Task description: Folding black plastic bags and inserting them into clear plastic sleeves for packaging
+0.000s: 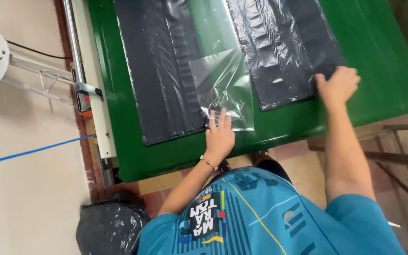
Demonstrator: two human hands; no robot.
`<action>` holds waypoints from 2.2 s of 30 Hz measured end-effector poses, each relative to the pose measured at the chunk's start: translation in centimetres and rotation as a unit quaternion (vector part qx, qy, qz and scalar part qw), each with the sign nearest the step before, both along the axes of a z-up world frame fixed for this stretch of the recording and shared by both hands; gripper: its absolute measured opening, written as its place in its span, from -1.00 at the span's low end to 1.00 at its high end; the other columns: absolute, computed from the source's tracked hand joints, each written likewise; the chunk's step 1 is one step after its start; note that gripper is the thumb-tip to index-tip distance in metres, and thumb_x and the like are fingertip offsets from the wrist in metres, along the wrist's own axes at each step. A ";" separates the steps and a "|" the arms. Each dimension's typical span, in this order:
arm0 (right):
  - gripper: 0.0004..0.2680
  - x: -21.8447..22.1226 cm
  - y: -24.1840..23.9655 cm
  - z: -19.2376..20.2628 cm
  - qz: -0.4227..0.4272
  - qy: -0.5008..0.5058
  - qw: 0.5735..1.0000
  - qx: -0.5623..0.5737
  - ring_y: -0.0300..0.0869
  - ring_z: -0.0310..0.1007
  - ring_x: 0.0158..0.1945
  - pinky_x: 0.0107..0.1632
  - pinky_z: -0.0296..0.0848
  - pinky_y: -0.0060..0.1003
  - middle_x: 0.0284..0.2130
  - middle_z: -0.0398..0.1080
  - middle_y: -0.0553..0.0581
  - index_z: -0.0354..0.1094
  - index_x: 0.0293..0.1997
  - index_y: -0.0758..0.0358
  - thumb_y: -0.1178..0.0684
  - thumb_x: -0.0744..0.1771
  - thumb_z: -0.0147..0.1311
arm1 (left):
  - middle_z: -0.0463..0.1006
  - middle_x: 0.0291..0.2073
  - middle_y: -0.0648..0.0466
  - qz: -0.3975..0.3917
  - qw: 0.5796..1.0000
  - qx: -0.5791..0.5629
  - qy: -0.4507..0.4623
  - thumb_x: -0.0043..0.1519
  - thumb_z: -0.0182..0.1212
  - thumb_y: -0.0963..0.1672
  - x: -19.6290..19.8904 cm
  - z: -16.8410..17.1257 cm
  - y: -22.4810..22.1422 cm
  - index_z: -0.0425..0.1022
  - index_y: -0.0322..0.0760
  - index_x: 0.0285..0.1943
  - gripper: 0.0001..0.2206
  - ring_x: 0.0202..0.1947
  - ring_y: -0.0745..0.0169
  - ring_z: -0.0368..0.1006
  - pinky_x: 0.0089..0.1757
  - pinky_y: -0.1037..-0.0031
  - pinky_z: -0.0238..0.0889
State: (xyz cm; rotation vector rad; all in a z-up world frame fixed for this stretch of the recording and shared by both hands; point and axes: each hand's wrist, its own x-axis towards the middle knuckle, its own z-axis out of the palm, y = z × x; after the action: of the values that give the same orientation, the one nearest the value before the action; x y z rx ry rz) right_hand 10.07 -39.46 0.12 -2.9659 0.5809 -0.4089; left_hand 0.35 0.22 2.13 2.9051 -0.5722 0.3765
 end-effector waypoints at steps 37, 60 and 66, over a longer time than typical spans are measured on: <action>-0.57 -3.1 -14.3 8.0 0.217 -0.095 0.862 0.447 0.36 0.25 0.03 -0.03 0.30 0.19 0.00 0.27 0.66 0.14 0.35 0.55 0.34 0.30 0.11 | 0.44 -0.28 0.24 0.038 0.984 -0.002 -0.173 0.22 0.09 -0.09 3.6 -4.8 -22.0 0.43 0.05 -0.16 -0.93 -0.01 0.20 0.46 -0.04 0.33 0.30; -0.58 31.5 -15.7 -4.7 0.110 0.001 0.984 0.139 0.16 0.57 -0.13 -0.11 0.55 0.10 -0.22 0.49 0.22 0.48 -0.07 0.14 -0.46 0.35 0.16 | 0.63 -0.03 -0.28 0.185 0.892 -0.381 0.154 0.31 0.24 0.00 28.6 -5.4 -21.5 0.58 -0.38 0.15 -0.61 0.04 -0.27 0.55 0.06 0.08 0.42; -0.26 38.9 -11.8 -5.9 -0.011 0.108 0.966 0.235 0.42 0.48 -0.02 0.08 0.51 0.29 0.03 0.16 0.39 0.02 0.13 0.38 -0.11 0.07 0.64 | 0.60 -0.01 -0.33 0.206 0.849 -0.423 0.241 0.31 0.17 -0.08 27.2 -4.2 -20.5 0.54 -0.38 0.19 -0.66 0.09 -0.31 0.50 0.05 0.03 0.41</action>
State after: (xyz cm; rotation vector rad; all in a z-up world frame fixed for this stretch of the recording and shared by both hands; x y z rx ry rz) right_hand 48.95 -51.27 -5.83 -2.5578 0.6275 0.0545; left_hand 27.54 -20.31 -2.08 2.0820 0.2646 -0.0720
